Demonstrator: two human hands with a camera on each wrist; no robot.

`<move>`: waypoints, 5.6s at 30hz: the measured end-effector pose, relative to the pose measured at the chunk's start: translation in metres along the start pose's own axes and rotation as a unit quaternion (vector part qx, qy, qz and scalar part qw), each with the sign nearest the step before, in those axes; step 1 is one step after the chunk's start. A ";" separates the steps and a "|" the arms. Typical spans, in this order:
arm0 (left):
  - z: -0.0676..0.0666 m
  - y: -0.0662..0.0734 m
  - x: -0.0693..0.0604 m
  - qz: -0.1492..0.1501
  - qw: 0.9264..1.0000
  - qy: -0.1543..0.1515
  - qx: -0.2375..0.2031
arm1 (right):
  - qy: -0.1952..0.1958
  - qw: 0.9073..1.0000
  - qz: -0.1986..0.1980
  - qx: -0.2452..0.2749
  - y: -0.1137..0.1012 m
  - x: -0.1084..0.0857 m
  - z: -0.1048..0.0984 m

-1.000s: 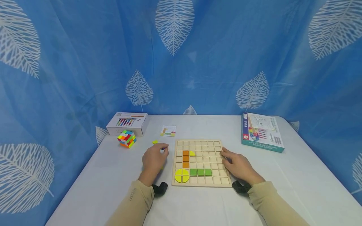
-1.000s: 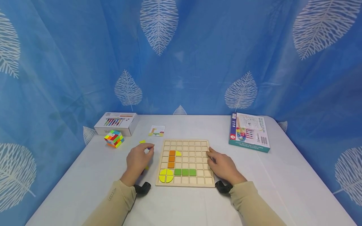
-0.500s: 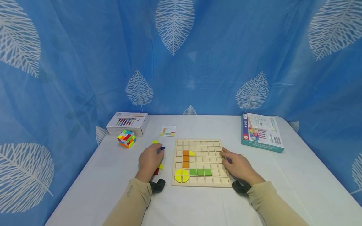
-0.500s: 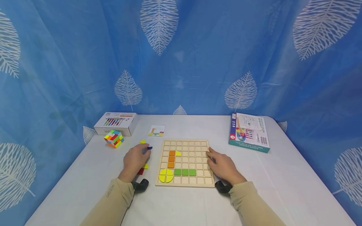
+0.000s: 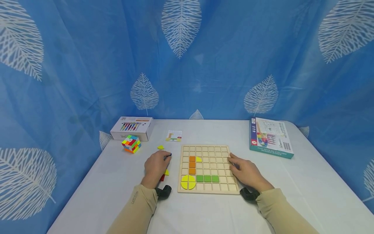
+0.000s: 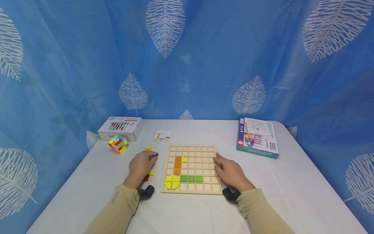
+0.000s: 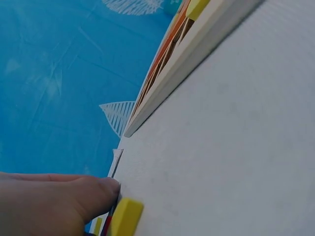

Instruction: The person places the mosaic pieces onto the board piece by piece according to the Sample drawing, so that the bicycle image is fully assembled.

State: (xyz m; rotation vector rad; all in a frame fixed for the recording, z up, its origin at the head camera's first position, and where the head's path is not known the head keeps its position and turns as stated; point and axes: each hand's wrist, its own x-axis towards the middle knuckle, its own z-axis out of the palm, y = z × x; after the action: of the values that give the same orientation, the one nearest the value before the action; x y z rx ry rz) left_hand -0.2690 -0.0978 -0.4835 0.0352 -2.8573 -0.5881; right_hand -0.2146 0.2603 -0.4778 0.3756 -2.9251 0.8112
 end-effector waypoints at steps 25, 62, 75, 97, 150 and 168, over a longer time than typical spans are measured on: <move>0.002 0.002 -0.003 0.035 0.999 0.011 -0.007 | 0.003 1.000 0.001 0.004 0.004 0.001 0.004; -0.008 0.079 -0.076 0.383 0.915 -0.121 -0.046 | 0.001 1.000 0.001 -0.002 0.002 0.001 0.001; -0.001 0.082 -0.079 0.393 0.912 -0.114 -0.026 | 0.004 1.000 0.000 -0.002 0.000 0.001 0.001; 0.008 0.083 -0.077 0.348 0.933 -0.076 -0.043 | 0.006 1.000 0.004 0.003 -0.001 -0.001 0.001; -0.050 -0.016 -0.008 0.007 0.987 -0.156 0.033 | 0.007 1.000 0.001 -0.006 0.001 0.002 0.005; -0.032 -0.007 -0.009 0.026 0.990 -0.137 -0.004 | 0.011 1.000 0.001 0.001 0.003 0.001 0.004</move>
State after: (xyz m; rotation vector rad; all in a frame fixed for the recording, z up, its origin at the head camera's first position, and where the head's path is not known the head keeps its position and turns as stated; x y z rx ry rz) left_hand -0.2535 -0.1159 -0.4595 -0.1321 -3.1091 -0.6375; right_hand -0.2161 0.2607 -0.4830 0.3624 -2.9044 0.8131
